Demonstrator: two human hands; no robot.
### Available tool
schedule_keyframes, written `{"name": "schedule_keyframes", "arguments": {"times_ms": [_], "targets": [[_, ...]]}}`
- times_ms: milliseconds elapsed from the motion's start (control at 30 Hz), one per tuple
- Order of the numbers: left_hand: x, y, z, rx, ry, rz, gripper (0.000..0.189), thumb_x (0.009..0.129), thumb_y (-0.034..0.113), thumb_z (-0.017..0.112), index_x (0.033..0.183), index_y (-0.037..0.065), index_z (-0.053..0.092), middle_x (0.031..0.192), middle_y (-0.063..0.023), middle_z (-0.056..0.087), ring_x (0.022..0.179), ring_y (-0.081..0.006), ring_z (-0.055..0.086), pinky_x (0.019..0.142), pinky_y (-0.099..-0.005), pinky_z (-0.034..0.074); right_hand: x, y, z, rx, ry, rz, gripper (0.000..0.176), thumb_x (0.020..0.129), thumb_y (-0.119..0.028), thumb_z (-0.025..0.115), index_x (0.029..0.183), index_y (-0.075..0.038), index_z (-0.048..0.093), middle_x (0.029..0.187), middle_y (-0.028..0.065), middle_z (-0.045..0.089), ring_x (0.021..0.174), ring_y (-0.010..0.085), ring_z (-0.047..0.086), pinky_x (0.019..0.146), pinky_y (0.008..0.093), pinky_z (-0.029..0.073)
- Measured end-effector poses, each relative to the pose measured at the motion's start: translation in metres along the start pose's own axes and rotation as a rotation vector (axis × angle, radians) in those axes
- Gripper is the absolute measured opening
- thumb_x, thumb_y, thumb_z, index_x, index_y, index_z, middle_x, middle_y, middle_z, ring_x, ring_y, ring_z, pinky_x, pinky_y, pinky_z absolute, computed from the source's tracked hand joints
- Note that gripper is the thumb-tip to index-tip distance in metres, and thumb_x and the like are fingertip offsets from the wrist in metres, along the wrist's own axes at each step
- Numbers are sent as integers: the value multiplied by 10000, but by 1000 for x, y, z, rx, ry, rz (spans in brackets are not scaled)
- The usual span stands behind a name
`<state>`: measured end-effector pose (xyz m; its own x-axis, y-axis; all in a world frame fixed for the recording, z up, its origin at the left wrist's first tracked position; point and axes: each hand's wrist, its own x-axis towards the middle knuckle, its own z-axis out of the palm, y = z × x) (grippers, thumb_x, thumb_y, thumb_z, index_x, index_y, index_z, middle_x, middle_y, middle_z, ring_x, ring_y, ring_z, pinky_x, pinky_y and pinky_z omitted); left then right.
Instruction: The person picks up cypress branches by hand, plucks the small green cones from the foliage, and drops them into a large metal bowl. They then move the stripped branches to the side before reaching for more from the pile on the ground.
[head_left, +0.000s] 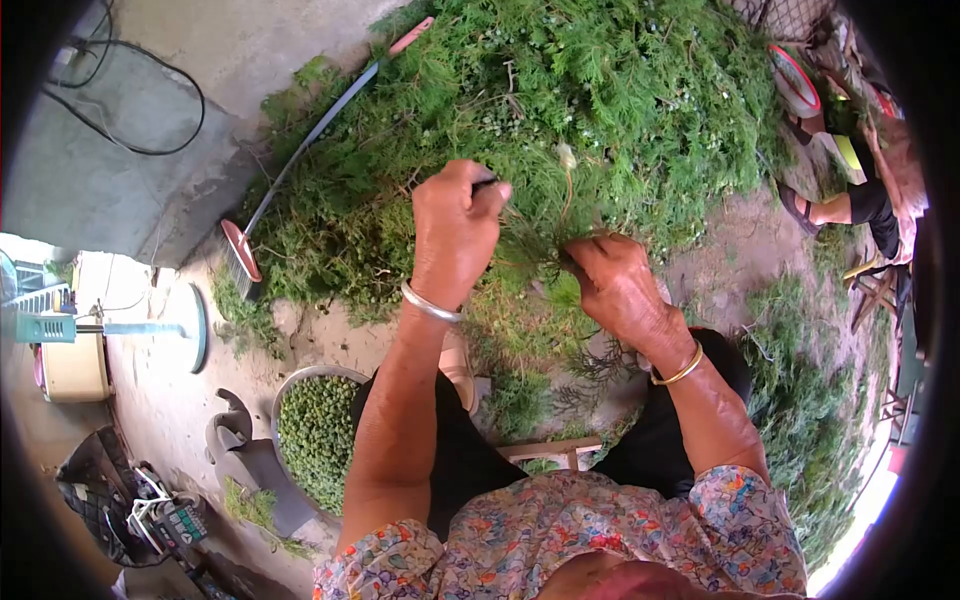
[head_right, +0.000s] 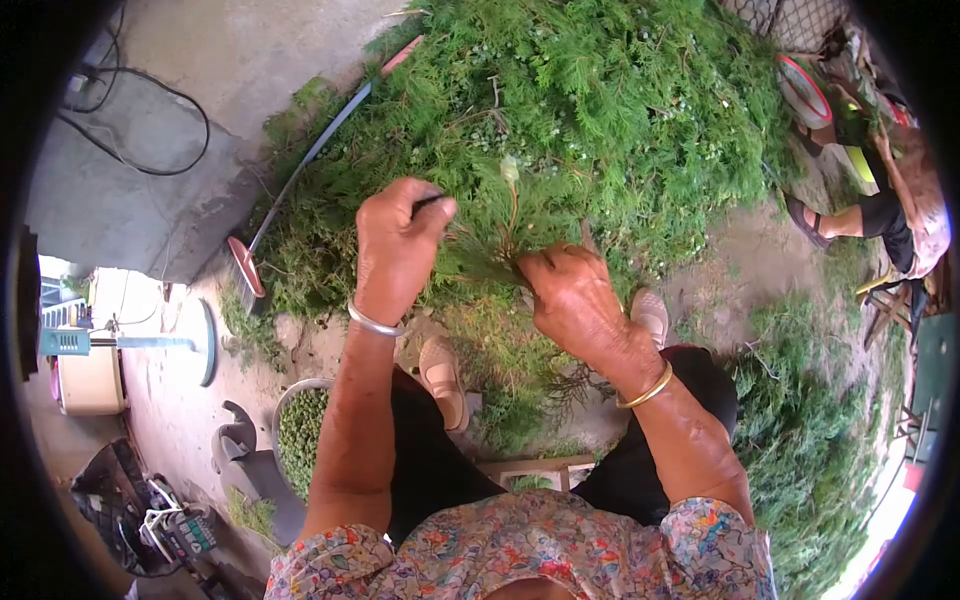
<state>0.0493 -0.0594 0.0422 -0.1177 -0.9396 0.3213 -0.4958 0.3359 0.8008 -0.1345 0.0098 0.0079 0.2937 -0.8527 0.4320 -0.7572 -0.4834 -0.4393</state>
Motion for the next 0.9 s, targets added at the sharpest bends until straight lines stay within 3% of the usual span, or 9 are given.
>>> {"name": "schedule_keyframes", "arguments": {"times_ms": [67,133,200,267,400,500,667,733,900], "targets": [[0,4,-3,-74,30,-38,88,782,40,642,800,-44,621,644,-49,595,515,-86,506,472,-222,412,3,-4,-4,23,3,-2,225,664,47,600,879,-17,593,743,162,561,690,357,553,610,429,456],[0,15,-10,-544,55,-486,88,814,75,623,786,-9,614,596,-37,551,464,-70,459,387,-206,352,7,-8,-8,97,-24,62,191,609,51,548,788,-17,544,713,141,562,732,321,570,690,427,458],[13,8,-23,-698,286,-613,141,867,153,583,782,44,560,620,-32,503,435,-72,419,333,-195,293,2,-9,-8,32,-55,56,178,615,43,549,781,-19,536,716,139,559,733,318,569,690,423,458],[25,-15,-53,-1045,347,-535,172,897,186,536,854,20,541,708,-72,518,482,-86,441,340,-199,304,-5,-8,-6,-35,-86,52,166,620,35,550,775,-21,529,719,137,556,734,315,568,690,420,457],[23,-18,-56,-1491,-27,-538,187,894,179,535,917,-5,564,742,-144,573,486,-140,513,353,-211,400,-11,-5,1,-131,-130,-50,182,616,0,572,792,-25,533,753,122,556,758,295,569,717,393,451],[12,-11,-33,-1379,-239,-394,170,882,168,561,921,6,596,880,-204,601,508,-135,516,379,-217,428,-15,-4,3,-176,-157,-84,200,599,-9,580,794,-25,537,768,117,556,779,282,568,739,382,444],[1,19,-5,-756,-122,-355,114,798,52,645,859,-43,636,634,-43,564,517,-68,498,408,-179,354,-17,-8,1,-239,-254,-86,223,573,-17,587,792,-22,543,770,122,551,784,278,563,745,382,437],[4,10,5,-227,-180,-121,131,760,58,679,827,-52,654,625,-17,567,514,-62,495,445,-193,373,-18,-8,2,-264,-269,-111,218,568,-24,593,781,-18,545,755,123,547,777,283,561,736,379,436],[-1,0,18,159,-166,75,260,707,132,732,816,-84,635,581,-98,566,507,-97,500,493,-294,426,-16,-11,0,-243,-276,-139,210,565,-26,587,771,-11,546,747,122,548,769,283,558,728,371,434]]}}
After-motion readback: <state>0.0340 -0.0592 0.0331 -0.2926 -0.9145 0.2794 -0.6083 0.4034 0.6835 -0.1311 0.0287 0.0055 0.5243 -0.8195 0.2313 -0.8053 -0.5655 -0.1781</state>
